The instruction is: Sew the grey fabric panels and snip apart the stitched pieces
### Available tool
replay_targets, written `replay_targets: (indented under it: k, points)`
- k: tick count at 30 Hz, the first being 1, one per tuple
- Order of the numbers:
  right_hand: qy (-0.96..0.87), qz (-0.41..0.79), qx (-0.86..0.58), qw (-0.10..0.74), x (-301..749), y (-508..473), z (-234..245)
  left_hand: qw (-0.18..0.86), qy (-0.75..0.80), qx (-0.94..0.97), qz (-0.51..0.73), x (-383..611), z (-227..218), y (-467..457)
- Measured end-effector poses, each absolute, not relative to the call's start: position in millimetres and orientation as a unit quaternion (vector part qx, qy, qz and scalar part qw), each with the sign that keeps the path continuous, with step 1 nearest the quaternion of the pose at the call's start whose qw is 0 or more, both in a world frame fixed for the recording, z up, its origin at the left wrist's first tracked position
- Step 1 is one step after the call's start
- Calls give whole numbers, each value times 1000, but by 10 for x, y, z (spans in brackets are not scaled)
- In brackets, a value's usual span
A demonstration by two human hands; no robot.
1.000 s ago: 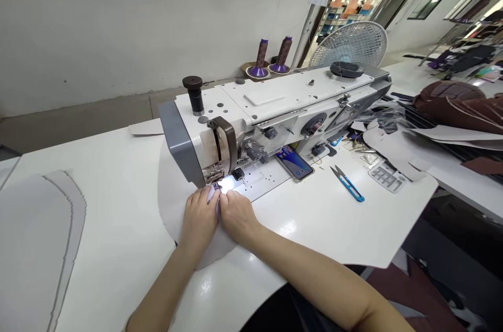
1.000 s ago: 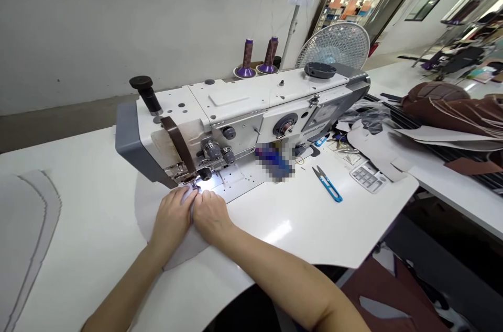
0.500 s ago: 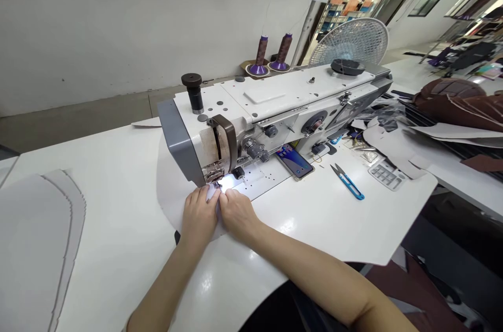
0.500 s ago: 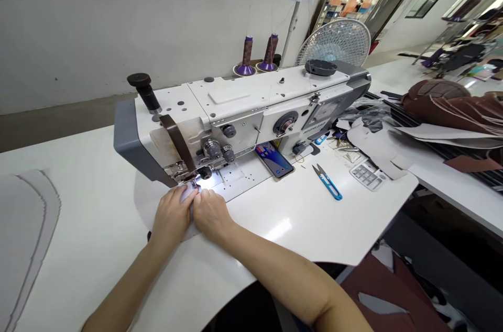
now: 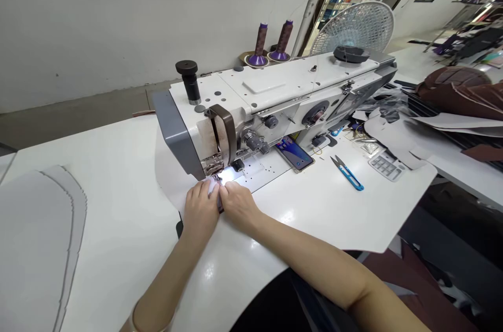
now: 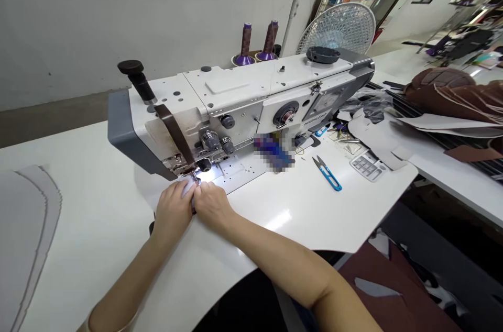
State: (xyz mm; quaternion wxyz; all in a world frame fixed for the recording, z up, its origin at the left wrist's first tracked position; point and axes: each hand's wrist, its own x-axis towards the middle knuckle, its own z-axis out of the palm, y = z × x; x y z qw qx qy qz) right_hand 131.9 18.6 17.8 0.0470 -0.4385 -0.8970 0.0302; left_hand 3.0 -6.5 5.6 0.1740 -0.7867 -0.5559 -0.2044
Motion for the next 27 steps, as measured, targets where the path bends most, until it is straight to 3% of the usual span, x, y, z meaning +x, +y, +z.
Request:
replay_targets:
  k: [8, 17, 27]
  points:
    - [-904, 19, -423, 62, 1332, 195, 162, 197, -558, -783, -189, 181, 82, -183]
    - [-896, 16, -432, 101, 1332, 203, 86, 146, -580, -778, -191, 57, -73, -103]
    - [-883, 26, -463, 72, 1317, 211, 85, 111, -569, -792, -190, -111, -117, 57]
